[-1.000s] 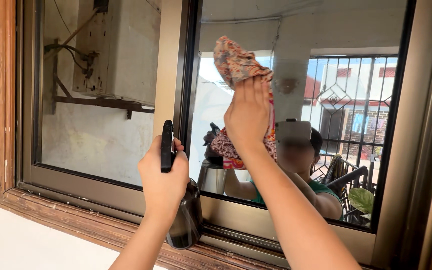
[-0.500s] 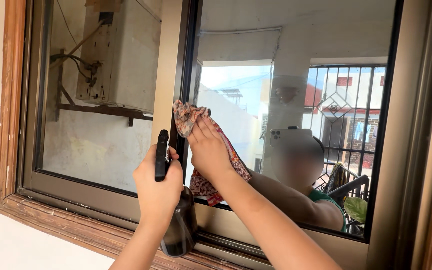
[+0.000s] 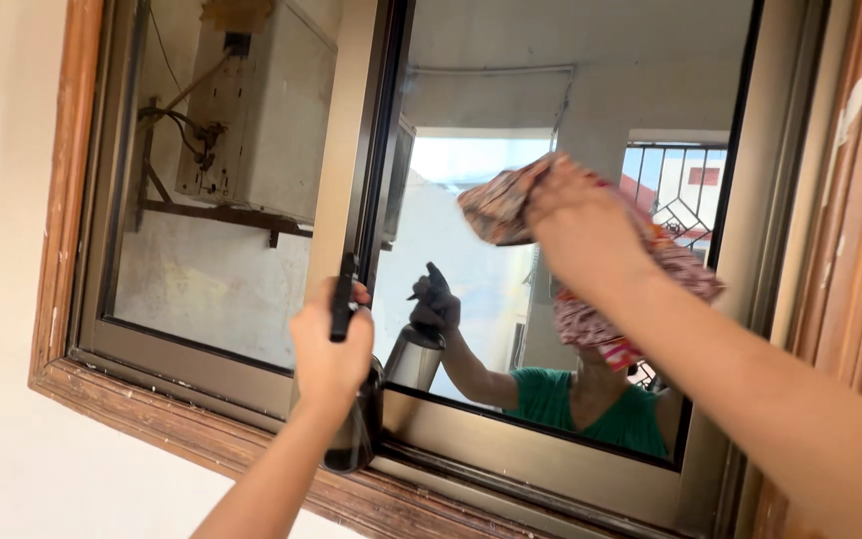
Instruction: The person sprays a window with a spray bottle and wipes it with a patterned cloth. They repeatedly spray and wipe different sections of the glass pane to clean the surface.
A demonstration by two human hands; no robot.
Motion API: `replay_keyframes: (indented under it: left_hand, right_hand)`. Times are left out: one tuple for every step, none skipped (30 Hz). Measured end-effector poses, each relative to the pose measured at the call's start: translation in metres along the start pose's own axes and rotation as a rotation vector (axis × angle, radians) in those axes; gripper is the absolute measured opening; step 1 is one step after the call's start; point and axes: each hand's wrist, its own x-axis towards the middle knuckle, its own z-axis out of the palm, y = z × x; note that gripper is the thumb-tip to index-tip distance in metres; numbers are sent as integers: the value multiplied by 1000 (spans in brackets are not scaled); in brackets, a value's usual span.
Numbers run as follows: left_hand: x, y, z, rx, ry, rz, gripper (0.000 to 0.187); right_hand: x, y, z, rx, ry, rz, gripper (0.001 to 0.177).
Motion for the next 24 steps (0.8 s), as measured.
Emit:
replay_keyframes:
  left_hand:
    - [1, 6, 3, -3, -29, 3, 21]
    - [1, 15, 9, -6, -57, 7, 23]
    - [4, 25, 16, -11, -85, 12, 24]
    - [9, 36, 21, -73, -105, -87, 22]
    - [15, 48, 26, -135, -128, -189, 20]
    - [22, 60, 31, -197, -152, -291, 19]
    - [29, 73, 40, -237, -154, -289, 16]
    - [36, 86, 48, -278, -156, -287, 14]
    - [43, 99, 57, -323, -159, -280, 13]
    - [50, 111, 64, -358, -190, -282, 13]
    - [54, 122, 71, -394, -223, -289, 13]
    - [57, 133, 78, -430, -256, -296, 13]
    - [61, 142, 85, -440, -282, -301, 12]
    - [64, 150, 92, -449, -307, -305, 12]
    - [65, 157, 97, -455, -330, -311, 12]
    - [64, 162, 101, -457, -348, -325, 12]
    - [65, 166, 105, -457, -364, -334, 12]
    - [66, 168, 109, -456, -381, -343, 12]
    - [65, 168, 112, -452, -392, -334, 12]
    - [64, 168, 116, -447, -404, -324, 13]
    - [65, 167, 120, -444, -414, -311, 13]
    - [65, 166, 124, -382, -357, -186, 13]
    - [65, 166, 126, -319, -300, -63, 12]
    - [66, 166, 128, -256, -242, 60, 12]
  right_hand:
    - [-7, 23, -8, -37, 48, 60, 27]
    - [-13, 45, -15, -85, 68, 111, 28]
    - [-19, 67, -21, -134, 89, 163, 30]
    - [-26, 87, -26, -121, 79, 220, 28]
    - [-35, 103, -32, -105, 66, 277, 26]
    - [-43, 117, -38, -105, 124, 300, 24]
    - [-51, 129, -44, -106, 181, 322, 22]
    - [-54, 135, -49, -88, 222, 333, 23]
    - [-58, 142, -55, -75, 266, 345, 25]
    - [-61, 146, -62, -43, 294, 348, 30]
    - [-64, 148, -66, -9, 317, 348, 35]
    - [-64, 149, -69, -12, 323, 354, 33]
    - [-64, 151, -69, -14, 332, 361, 31]
    - [-65, 153, -70, -17, 341, 368, 29]
    - [-67, 155, -69, 17, 323, 385, 29]
    - [-69, 156, -67, 51, 305, 402, 28]
    - [-71, 159, -67, 72, 304, 407, 28]
    - [-71, 162, -67, 92, 305, 412, 29]
    - [-72, 164, -67, 103, 314, 401, 29]
    - [-73, 165, -67, 104, 317, 398, 29]
    - [-72, 166, -66, 103, 322, 396, 28]
    - [-72, 167, -66, 94, 321, 402, 26]
    - [-72, 168, -67, 87, 318, 410, 25]
    - [-72, 171, -67, 88, 326, 419, 26]
